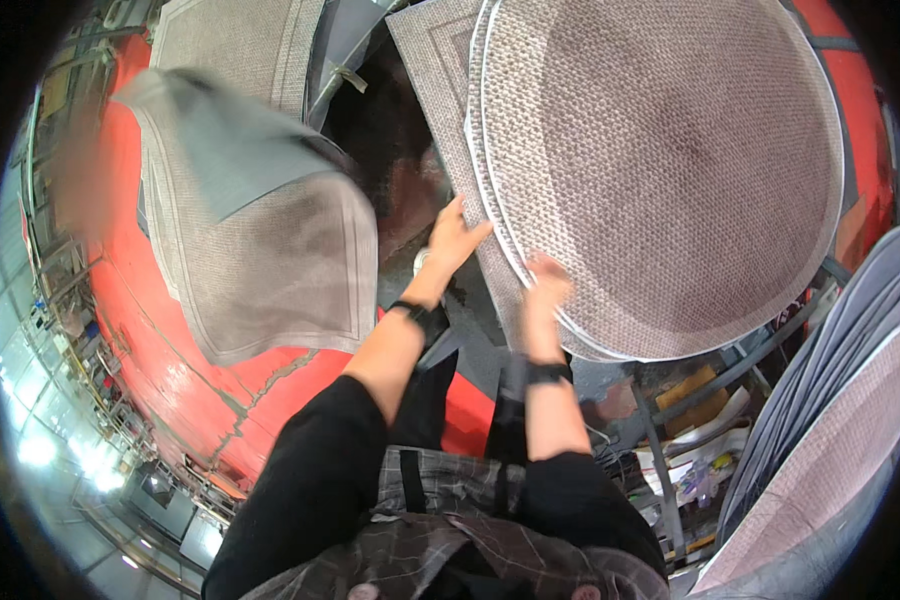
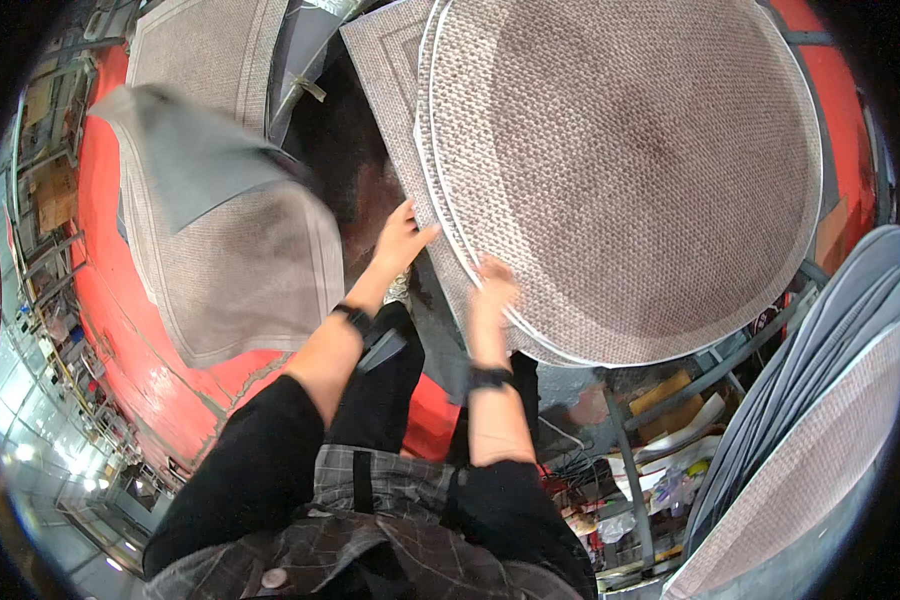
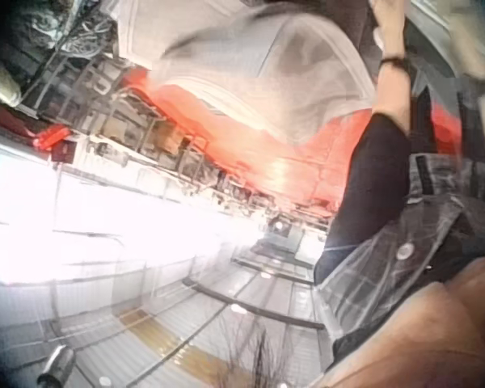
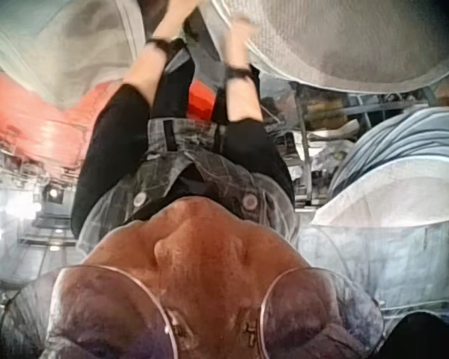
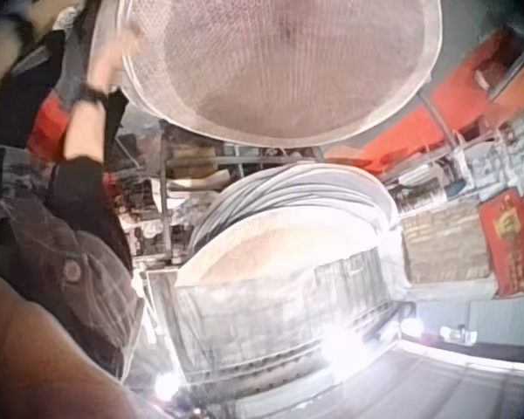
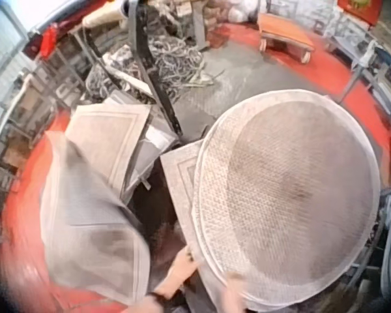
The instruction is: Sewing and finishing the edges of circular and rectangular mats using an industrial sewing machine.
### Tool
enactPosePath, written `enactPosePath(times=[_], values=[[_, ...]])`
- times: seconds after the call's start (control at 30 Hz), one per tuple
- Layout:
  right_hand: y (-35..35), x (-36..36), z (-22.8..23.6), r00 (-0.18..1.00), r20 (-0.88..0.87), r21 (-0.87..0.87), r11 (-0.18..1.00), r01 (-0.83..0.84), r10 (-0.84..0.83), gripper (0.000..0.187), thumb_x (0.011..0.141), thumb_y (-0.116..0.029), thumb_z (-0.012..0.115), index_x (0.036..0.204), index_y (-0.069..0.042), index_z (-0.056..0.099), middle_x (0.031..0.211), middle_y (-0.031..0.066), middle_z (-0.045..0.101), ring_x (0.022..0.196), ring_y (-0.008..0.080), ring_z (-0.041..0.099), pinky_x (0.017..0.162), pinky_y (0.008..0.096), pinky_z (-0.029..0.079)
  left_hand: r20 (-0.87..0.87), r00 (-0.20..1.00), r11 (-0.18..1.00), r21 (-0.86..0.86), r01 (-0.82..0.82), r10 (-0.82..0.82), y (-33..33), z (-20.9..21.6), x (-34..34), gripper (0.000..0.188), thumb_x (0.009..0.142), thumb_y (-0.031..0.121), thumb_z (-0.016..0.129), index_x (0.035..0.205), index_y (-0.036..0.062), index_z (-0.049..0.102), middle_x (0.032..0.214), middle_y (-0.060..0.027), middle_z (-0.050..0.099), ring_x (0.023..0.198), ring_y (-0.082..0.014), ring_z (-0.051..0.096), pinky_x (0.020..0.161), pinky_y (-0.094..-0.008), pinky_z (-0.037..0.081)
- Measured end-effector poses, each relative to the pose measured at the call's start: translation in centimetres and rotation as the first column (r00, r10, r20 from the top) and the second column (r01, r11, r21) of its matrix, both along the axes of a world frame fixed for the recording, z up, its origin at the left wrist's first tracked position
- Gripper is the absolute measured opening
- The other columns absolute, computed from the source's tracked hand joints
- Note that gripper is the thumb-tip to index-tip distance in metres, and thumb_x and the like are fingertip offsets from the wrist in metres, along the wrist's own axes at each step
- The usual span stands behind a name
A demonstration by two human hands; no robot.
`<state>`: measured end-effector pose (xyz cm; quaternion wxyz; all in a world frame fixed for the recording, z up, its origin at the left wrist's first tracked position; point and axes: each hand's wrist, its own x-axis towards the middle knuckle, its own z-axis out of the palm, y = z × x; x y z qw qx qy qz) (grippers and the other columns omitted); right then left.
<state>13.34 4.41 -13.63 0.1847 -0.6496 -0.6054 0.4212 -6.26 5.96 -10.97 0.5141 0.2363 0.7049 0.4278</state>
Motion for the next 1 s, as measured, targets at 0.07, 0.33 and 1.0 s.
enactPosePath(times=[0.07, 0.33, 1.0], values=[[-1.6, 11.3, -0.9, 0.808, -0.106, -0.07, 0.815, 0.575, -0.579, 0.019, 0.077, -0.014, 0.057, 0.086, 0.0, 0.064, 0.087, 0.0103, 0.063, 0.075, 0.0211, 0.057, 0.07, 0.0337, 0.045, -0.459, 0.888, 0.936, -0.322, -0.145, -0.021, 4.0, -2.9, 0.9, 0.089, 0.063, 0.036, 0.077, 0.127, -0.0049, 0.031, 0.116, -0.0258, 0.046, 0.109, -0.0308, 0.046, 0.091, -0.0361, 0.039], [-3.2, 22.2, 3.7, 0.543, 0.389, -0.567, 0.271, 0.778, -0.744, 0.055, 0.072, -0.056, 0.064, 0.077, -0.005, 0.046, 0.068, 0.0031, 0.041, 0.059, 0.016, 0.041, 0.043, 0.0316, 0.033, -0.171, 0.786, 0.705, -0.359, -0.611, 0.594, 0.3, -5.2, -3.7, 0.067, 0.068, 0.02, 0.074, 0.111, -0.0142, 0.037, 0.103, -0.0206, 0.055, 0.089, -0.0321, 0.057, 0.075, -0.0382, 0.047], [4.2, 14.2, 40.5, 0.828, -0.448, -0.178, 0.941, 0.288, -0.337, 0.031, 0.074, -0.016, 0.063, 0.093, 0.009, 0.059, 0.084, 0.0122, 0.063, 0.074, 0.0162, 0.058, 0.067, 0.0292, 0.047, -0.468, 0.857, 0.975, 0.05, -0.216, 0.214, -18.5, 33.8, -15.0, 0.027, 0.077, 0.012, 0.061, 0.094, -0.007, 0.053, 0.084, -0.0109, 0.058, 0.071, -0.0182, 0.053, 0.066, -0.0309, 0.043]])
